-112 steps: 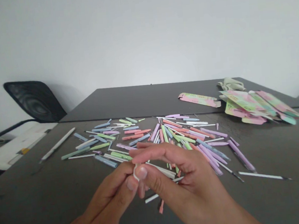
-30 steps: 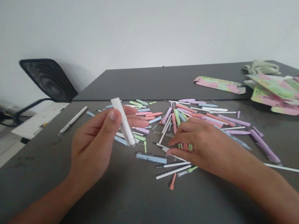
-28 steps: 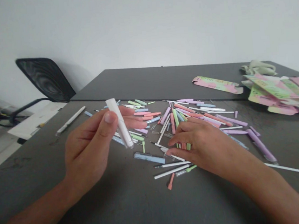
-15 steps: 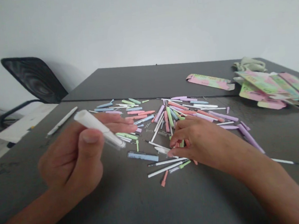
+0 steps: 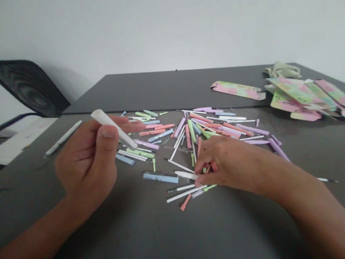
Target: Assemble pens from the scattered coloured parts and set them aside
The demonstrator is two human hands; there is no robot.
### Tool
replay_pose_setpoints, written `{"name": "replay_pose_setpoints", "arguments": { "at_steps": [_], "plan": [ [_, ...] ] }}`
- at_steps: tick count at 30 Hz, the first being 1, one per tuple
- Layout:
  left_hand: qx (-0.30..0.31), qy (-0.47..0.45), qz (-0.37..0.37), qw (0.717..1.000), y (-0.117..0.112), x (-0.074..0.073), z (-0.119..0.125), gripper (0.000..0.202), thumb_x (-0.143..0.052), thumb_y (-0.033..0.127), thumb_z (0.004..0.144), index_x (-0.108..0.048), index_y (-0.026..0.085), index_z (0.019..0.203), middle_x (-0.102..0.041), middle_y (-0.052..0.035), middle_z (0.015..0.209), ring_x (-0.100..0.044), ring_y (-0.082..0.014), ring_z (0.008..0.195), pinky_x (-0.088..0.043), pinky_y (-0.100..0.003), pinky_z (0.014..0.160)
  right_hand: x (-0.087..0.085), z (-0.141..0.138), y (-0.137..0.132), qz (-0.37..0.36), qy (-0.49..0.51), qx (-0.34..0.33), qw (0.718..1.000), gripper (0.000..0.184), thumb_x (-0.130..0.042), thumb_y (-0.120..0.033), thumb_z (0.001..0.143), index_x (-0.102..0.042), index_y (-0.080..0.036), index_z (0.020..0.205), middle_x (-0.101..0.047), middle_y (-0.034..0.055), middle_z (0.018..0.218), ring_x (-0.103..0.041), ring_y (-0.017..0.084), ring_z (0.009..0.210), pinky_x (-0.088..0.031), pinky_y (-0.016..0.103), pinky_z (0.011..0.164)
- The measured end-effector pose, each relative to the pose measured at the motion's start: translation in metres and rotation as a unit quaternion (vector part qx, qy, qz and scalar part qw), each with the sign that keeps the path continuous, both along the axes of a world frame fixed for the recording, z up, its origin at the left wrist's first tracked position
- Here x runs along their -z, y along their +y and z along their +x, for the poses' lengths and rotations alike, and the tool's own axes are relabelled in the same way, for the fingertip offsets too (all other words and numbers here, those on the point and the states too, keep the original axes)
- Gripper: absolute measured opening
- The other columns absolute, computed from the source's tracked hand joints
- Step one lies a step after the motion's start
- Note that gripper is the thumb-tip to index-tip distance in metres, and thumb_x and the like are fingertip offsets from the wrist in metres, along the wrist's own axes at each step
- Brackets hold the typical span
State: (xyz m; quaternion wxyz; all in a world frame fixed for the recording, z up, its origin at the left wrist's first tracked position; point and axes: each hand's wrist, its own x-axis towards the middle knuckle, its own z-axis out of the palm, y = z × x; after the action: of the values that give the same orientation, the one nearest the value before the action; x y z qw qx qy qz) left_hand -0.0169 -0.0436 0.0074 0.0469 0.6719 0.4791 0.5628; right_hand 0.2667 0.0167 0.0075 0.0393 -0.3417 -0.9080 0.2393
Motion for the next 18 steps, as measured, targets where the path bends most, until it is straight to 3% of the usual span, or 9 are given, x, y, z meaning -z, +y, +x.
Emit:
{"name": "replay_pose_setpoints", "arguments": {
  "at_steps": [3, 9, 14, 18],
  "plan": [
    [0.006, -0.027, -0.001, 1.0, 0.003, 0.003, 0.0, 0.024, -0.055, 0.04, 0.112, -0.075, 0.028, 0.118, -0.087, 0.0002, 0.105, -0.08, -0.018, 0.099, -0.062, -0.035, 0.091, -0.002, 0.001, -0.001, -0.008, 0.006, -0.002, 1.0, 0.017, -0.074, -0.044, 0.097, -0.084, -0.032, 0.092, -0.077, 0.0006, 0.096, -0.072, 0.019, 0.086, -0.051, 0.031, 0.074],
    [-0.006, -0.021, 0.001, 1.0, 0.004, 0.008, 0.003, 0.026, -0.056, 0.042, 0.112, -0.077, 0.028, 0.117, -0.087, 0.0005, 0.105, -0.08, -0.0181, 0.096, -0.061, -0.033, 0.085, 0.004, -0.019, -0.008, 0.068, 0.021, 0.022, 0.997, 0.021, -0.062, -0.036, 0.106, -0.082, -0.03, 0.1, -0.077, 0.0005, 0.099, -0.071, 0.018, 0.089, -0.048, 0.031, 0.075],
    [0.001, -0.011, -0.009, 1.0, 0.004, 0.01, 0.003, 0.027, -0.055, 0.039, 0.113, -0.081, 0.031, 0.115, -0.086, 0.0009, 0.114, -0.078, -0.0184, 0.1, -0.058, -0.034, 0.082, 0.012, -0.041, -0.018, 0.109, -0.021, 0.049, 0.993, 0.022, -0.062, -0.034, 0.107, -0.082, -0.027, 0.104, -0.081, 0.0016, 0.102, -0.073, 0.023, 0.095, -0.05, 0.035, 0.08],
    [0.006, -0.034, -0.025, 0.999, 0.004, 0.01, 0.003, 0.028, -0.054, 0.043, 0.112, -0.08, 0.032, 0.116, -0.086, 0.0017, 0.106, -0.077, -0.0184, 0.092, -0.057, -0.035, 0.079, 0.01, -0.044, -0.019, 0.127, -0.023, 0.048, 0.99, 0.019, -0.066, -0.033, 0.105, -0.084, -0.026, 0.1, -0.082, 0.0027, 0.099, -0.073, 0.024, 0.094, -0.051, 0.037, 0.08]
  ]
}}
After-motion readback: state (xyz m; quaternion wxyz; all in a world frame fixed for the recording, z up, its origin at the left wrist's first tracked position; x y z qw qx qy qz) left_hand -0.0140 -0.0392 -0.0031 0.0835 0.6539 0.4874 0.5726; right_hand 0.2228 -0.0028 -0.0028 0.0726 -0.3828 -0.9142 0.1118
